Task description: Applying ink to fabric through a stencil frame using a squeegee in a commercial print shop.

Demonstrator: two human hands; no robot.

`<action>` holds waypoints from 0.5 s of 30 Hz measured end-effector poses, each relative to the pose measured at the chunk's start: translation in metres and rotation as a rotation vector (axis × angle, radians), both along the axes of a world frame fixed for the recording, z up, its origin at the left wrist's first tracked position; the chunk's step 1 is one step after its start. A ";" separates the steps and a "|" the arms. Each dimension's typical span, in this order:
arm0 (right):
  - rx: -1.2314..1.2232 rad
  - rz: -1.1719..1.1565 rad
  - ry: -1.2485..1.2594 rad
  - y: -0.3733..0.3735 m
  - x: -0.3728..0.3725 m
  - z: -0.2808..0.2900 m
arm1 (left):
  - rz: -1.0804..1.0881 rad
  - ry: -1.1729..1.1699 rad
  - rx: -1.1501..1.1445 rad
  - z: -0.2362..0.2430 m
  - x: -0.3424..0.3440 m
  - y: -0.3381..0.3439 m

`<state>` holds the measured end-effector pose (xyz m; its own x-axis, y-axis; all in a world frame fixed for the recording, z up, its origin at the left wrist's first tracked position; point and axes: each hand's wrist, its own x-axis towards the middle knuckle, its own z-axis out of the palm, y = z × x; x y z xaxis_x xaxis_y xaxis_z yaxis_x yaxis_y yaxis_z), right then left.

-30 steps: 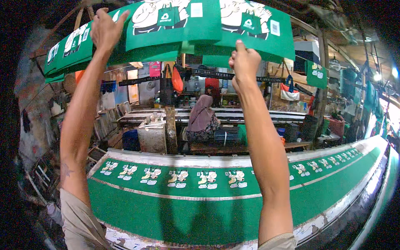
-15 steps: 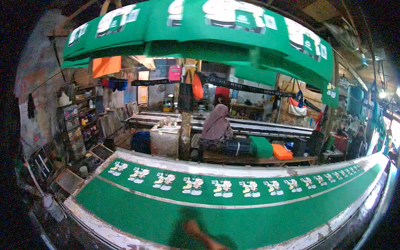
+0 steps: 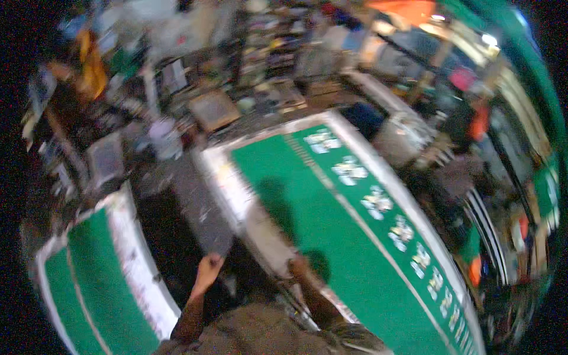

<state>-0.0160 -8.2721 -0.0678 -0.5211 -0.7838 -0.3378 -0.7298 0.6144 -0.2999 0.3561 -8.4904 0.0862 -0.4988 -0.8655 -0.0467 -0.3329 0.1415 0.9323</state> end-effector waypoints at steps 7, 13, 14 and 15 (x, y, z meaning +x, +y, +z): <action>0.203 -0.200 -0.285 -0.034 -0.048 -0.014 | 0.338 0.242 0.137 -0.056 0.030 -0.141; 0.191 -0.344 -0.434 -0.215 -0.100 0.023 | 0.327 -0.112 0.323 -0.105 0.091 -0.221; 0.276 -0.112 -0.103 -0.287 -0.095 0.020 | 0.312 -0.208 0.260 -0.114 0.106 -0.237; 0.118 -0.026 -0.100 -0.363 -0.080 0.018 | 0.290 -0.279 0.173 -0.116 0.116 -0.256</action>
